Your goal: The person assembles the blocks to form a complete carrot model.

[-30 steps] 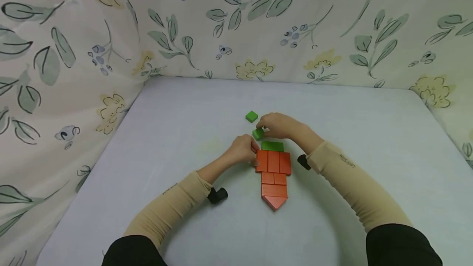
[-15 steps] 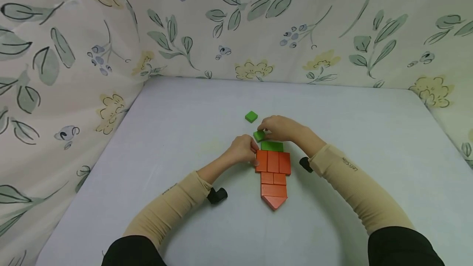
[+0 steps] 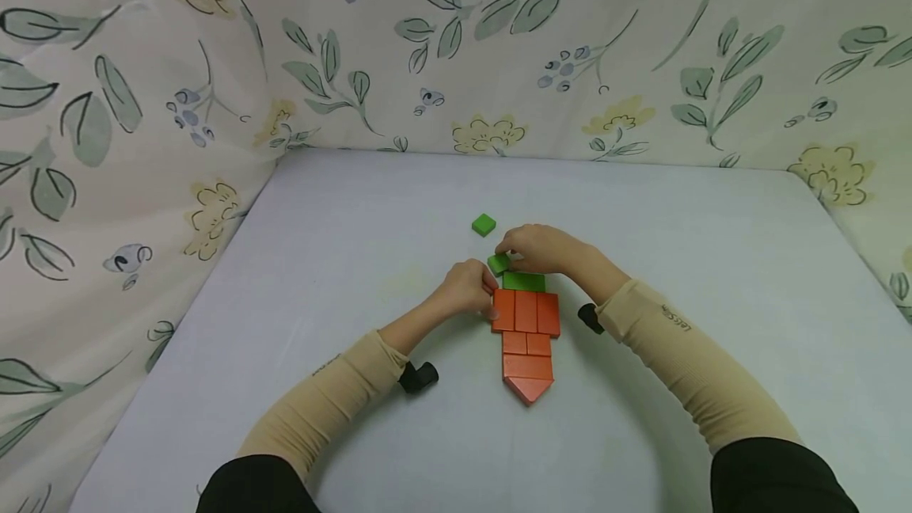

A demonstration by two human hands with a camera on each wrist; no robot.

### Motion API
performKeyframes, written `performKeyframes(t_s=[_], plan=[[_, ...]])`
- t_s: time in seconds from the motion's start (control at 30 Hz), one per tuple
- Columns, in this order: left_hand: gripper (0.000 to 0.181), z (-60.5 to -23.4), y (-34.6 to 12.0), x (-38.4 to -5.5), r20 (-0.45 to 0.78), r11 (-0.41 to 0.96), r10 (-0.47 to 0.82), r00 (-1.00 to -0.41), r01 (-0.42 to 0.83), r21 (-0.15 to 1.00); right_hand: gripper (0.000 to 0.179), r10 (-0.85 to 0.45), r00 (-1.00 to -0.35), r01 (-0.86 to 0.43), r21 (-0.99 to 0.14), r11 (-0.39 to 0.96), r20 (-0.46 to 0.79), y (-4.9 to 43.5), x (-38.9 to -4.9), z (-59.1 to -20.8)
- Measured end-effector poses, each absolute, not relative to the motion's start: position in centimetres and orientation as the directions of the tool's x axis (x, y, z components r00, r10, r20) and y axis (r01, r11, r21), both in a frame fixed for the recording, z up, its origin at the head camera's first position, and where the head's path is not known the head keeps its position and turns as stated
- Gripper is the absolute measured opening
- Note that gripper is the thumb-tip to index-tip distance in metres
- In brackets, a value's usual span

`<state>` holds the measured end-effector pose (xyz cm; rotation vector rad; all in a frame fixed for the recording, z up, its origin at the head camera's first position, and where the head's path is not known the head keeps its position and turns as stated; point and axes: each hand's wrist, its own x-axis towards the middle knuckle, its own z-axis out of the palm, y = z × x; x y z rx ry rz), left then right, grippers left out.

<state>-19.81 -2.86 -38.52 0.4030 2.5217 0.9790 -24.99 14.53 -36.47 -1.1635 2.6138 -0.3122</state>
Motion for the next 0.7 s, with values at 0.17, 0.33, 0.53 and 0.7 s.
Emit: performKeyframes(t_s=[0.17,0.33,0.53,0.7], plan=[[0.04,-38.39,-2.86,-19.77,-0.259,0.706,0.404,-0.877,0.12,0.698,0.029,-0.749,-0.644,-0.693,-0.297,0.657,-0.155,14.59,-24.88,-36.35],[0.04,-38.31,-2.87,-19.75,-0.264,0.705,0.401,-0.877,0.112,0.7,0.03,-0.747,-0.648,-0.693,-0.291,0.66,-0.153,14.58,-24.79,-36.37],[0.039,-38.29,-2.87,-19.74,-0.273,0.707,0.392,-0.879,0.098,0.7,0.03,-0.739,-0.651,-0.679,-0.302,0.669,-0.174,14.61,-24.9,-36.29],[0.039,-38.24,-2.93,-19.72,-0.273,0.709,0.395,-0.877,0.102,0.697,0.033,-0.702,-0.68,-0.599,-0.392,0.698,-0.21,14.7,-25.45,-36.03]])
